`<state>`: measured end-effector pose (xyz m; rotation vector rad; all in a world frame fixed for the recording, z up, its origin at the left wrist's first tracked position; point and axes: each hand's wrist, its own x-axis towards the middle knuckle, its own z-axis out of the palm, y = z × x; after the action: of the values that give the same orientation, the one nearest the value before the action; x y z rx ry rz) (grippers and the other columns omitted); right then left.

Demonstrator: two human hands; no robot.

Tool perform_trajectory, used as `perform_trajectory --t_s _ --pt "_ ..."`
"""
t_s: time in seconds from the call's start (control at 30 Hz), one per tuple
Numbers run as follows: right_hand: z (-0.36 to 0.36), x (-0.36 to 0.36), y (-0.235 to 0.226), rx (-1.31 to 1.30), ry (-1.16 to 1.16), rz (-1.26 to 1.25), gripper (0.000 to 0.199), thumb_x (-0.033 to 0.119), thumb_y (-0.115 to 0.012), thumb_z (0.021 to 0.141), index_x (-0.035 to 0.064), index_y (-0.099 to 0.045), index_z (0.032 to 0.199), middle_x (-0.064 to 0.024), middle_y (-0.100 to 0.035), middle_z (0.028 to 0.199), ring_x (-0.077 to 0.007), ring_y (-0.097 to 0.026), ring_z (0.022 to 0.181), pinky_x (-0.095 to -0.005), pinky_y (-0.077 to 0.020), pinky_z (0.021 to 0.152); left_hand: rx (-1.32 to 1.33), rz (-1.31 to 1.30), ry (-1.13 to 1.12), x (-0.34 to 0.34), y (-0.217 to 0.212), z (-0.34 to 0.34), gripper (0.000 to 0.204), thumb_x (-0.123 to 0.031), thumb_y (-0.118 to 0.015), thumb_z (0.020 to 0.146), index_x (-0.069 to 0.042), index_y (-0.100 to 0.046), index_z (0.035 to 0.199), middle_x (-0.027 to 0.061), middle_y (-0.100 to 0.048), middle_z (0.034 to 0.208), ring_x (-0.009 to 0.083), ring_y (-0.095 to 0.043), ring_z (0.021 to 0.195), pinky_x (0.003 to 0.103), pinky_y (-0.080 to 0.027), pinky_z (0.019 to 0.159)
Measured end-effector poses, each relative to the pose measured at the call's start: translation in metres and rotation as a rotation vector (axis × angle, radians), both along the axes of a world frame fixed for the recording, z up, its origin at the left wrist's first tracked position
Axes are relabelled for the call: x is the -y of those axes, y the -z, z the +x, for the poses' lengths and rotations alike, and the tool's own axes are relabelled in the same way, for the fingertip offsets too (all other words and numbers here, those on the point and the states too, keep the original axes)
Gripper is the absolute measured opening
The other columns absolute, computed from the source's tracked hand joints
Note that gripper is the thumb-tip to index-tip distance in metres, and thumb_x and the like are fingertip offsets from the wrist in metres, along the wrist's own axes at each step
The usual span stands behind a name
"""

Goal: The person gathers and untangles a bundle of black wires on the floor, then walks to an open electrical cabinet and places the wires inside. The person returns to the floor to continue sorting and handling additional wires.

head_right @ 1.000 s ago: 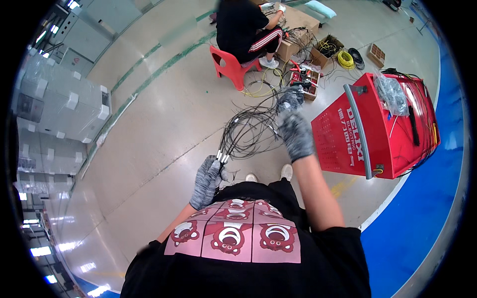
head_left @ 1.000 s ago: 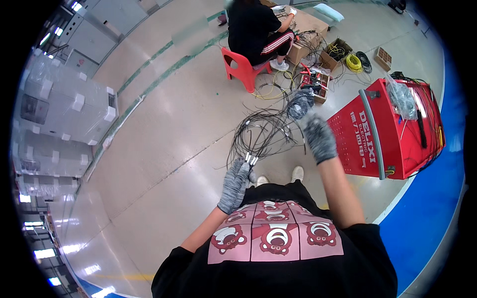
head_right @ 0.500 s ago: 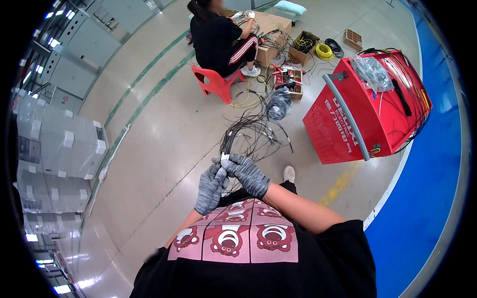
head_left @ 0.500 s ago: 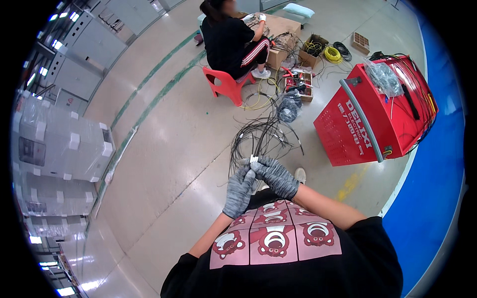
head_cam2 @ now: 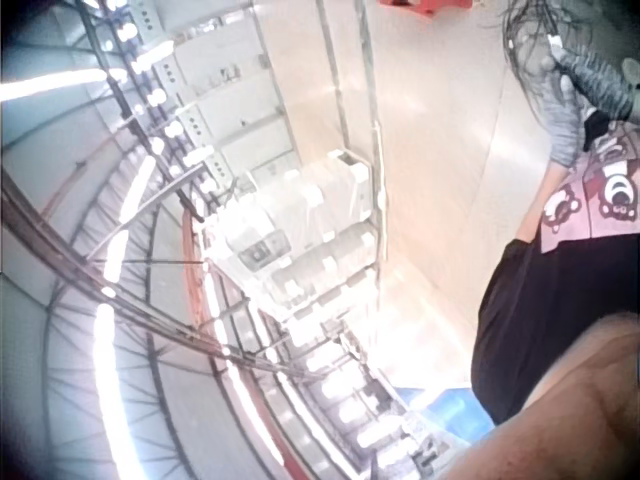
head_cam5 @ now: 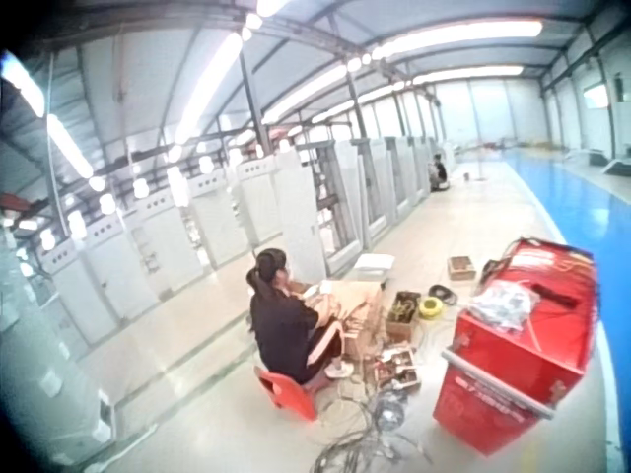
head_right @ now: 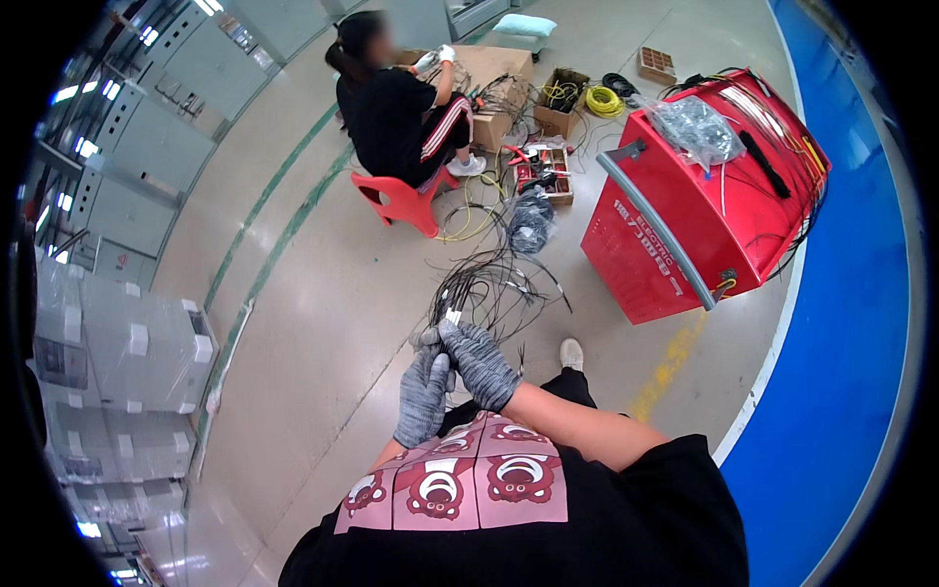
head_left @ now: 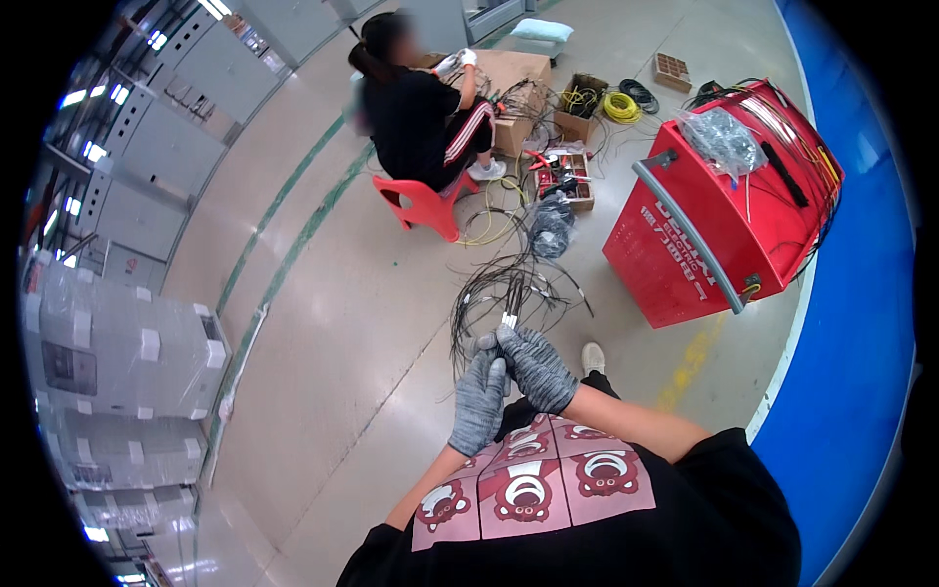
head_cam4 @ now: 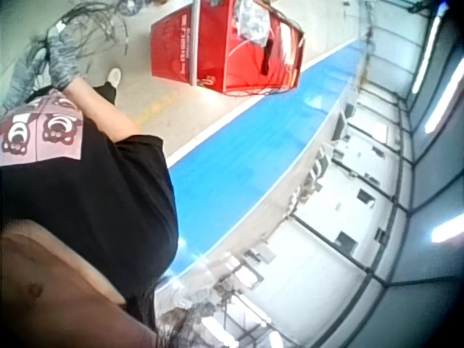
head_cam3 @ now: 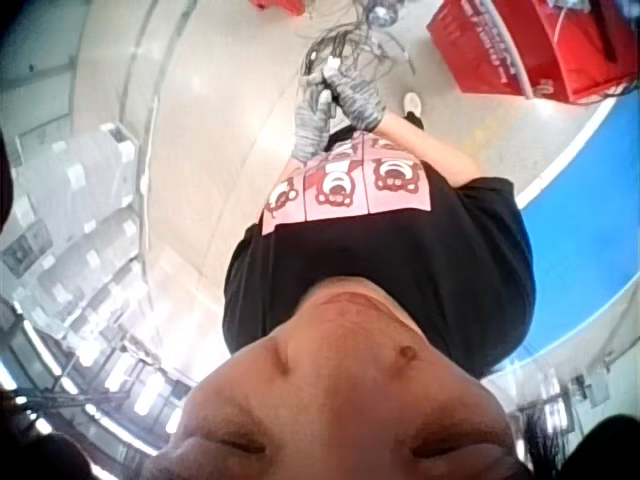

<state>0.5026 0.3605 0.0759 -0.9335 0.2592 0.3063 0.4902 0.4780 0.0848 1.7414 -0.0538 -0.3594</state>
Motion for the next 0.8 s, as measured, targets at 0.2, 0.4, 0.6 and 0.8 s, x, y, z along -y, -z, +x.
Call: perform_trajectory --t_s 0.2,0.4,0.6,0.8 --pt "0.029 0.015 0.009 -0.138 0.258 0.394 0.03 0.034 -0.046 0.093 0.0062 -0.053 0.085 -0.0139 -0.063 0.088 -0.0256 -0.064 0.08 -0.0302 -0.0524 0.059 0.035 0.191 0.133 -0.009 0.002 -0.004 0.025 -0.022 -0.046 0.093 -0.002 -0.058 0.103 -0.0017 -0.05 0.065 0.0054 -0.041 0.054 0.021 -0.036 0.051" --pt "0.056 0.043 0.021 -0.101 0.37 0.497 0.023 0.026 -0.045 0.093 0.0064 -0.052 0.084 -0.0139 -0.063 0.082 -0.029 -0.065 0.076 -0.0373 -0.0541 0.06 0.11 0.394 0.251 -0.034 -0.001 -0.02 0.029 -0.028 -0.045 0.093 -0.003 -0.058 0.097 0.008 -0.054 0.059 0.0196 -0.054 0.051 0.032 -0.042 0.051" --pt "0.083 0.072 0.015 -0.034 0.389 0.446 0.021 0.027 -0.047 0.092 0.0094 -0.05 0.082 -0.0075 -0.058 0.069 -0.021 -0.059 0.058 -0.0321 -0.0491 0.048 0.088 0.36 0.241 -0.069 0.038 -0.037 0.029 -0.032 -0.046 0.092 -0.007 -0.06 0.098 0.0065 -0.053 0.058 0.0191 -0.056 0.052 0.031 -0.044 0.052" --pt "0.067 0.069 -0.007 0.015 0.339 0.41 0.022 0.032 -0.048 0.093 0.0129 -0.052 0.084 0.0012 -0.052 0.065 -0.0096 -0.046 0.047 -0.0236 -0.0373 0.044 0.085 0.373 0.246 -0.09 0.082 -0.039 0.028 -0.031 -0.048 0.092 -0.006 -0.06 0.096 0.0068 -0.057 0.061 0.0169 -0.058 0.055 0.03 -0.046 0.054"
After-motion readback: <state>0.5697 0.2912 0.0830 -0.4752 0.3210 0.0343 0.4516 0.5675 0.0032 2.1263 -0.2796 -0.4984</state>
